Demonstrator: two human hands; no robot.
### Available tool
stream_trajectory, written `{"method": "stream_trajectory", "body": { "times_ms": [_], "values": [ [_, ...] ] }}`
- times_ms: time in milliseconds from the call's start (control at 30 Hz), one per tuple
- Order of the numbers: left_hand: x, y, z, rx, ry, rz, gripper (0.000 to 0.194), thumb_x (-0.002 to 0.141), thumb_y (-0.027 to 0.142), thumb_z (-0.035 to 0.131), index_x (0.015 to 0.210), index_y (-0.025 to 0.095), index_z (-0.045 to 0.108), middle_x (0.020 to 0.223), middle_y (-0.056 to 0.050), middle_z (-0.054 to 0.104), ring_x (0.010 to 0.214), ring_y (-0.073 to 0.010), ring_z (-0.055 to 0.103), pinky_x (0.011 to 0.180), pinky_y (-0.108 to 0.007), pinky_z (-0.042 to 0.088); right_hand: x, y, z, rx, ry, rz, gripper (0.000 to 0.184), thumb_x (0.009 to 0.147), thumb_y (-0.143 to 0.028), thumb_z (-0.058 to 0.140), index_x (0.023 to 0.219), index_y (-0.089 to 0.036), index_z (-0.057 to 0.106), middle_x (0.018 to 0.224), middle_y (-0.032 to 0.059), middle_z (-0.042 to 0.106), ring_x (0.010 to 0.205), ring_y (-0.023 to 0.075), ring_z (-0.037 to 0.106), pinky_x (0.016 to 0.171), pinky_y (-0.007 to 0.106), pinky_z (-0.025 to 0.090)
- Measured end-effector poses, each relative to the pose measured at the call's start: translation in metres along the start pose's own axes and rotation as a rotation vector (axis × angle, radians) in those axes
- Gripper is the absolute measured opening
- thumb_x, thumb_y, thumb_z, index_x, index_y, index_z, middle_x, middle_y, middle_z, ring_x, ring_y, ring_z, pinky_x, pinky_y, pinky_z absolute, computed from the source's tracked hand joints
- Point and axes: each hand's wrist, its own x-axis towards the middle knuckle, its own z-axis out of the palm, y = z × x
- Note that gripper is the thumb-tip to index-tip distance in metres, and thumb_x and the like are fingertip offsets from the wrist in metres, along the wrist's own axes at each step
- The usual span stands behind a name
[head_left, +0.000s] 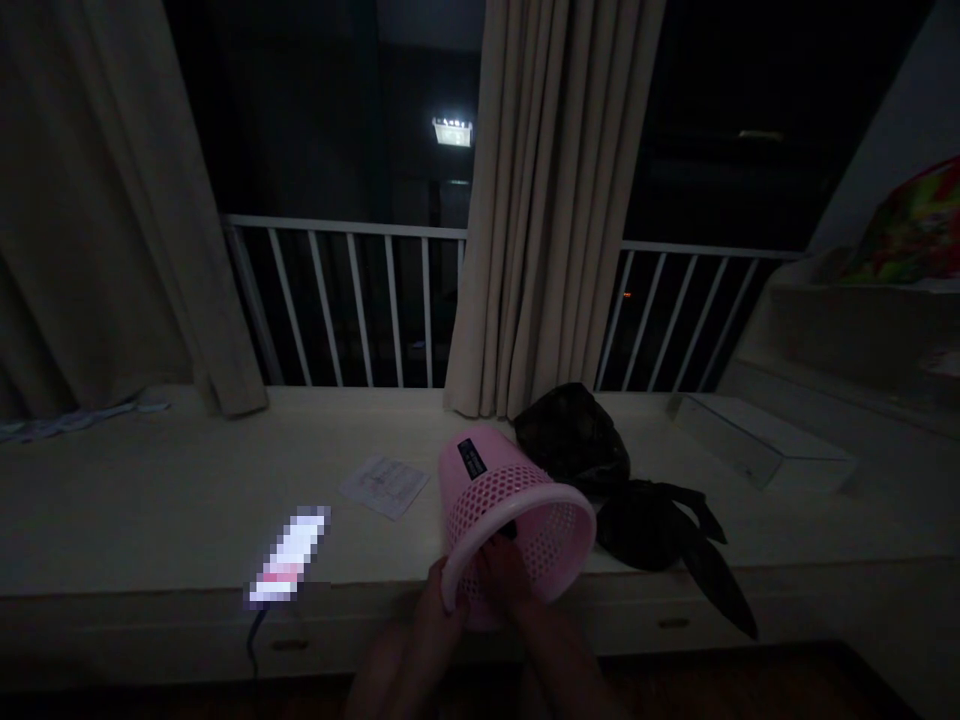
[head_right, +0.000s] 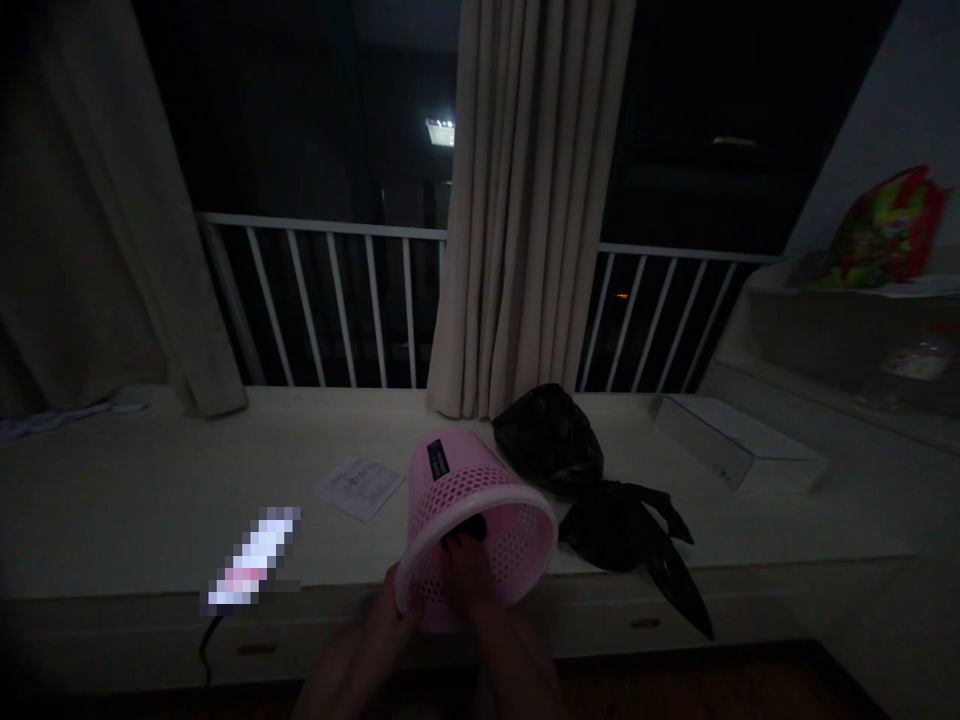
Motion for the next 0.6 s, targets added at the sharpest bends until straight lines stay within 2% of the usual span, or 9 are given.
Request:
{"method": "stream_trajectory", "body": {
  "times_ms": [333,600],
  "values": [
    [0.0003,-0.0015,0.0003,0.015,0.011,0.003,0.067,0.067,0.048,0.058,0.123,0.01,0.055,0.117,-0.022,0.073,0.105,-0.0339,0.071,0.095,-0.047,0.056,0.0002,-0.0018,-0.0014,-0.026,-0.042,0.015,0.036,0.099,-0.021,0.041,0.12,-0.016,0.07,0.124,0.0131,0.068,0.117,0.0246,0.06,0.105,0.04,0.043],
    [-0.0009,0.0012,-0.002,0.033,-0.02,-0.011,0.069,0.068,0.045,0.057,0.126,0.008,0.054,0.118,-0.022,0.072,0.106,-0.0323,0.071,0.095,-0.044,0.056,-0.001,-0.0065,-0.0051,-0.017,-0.004,-0.029,0.034,0.099,-0.024,0.042,0.115,-0.018,0.071,0.117,0.0124,0.07,0.112,0.0231,0.062,0.101,0.036,0.045]
  ]
}}
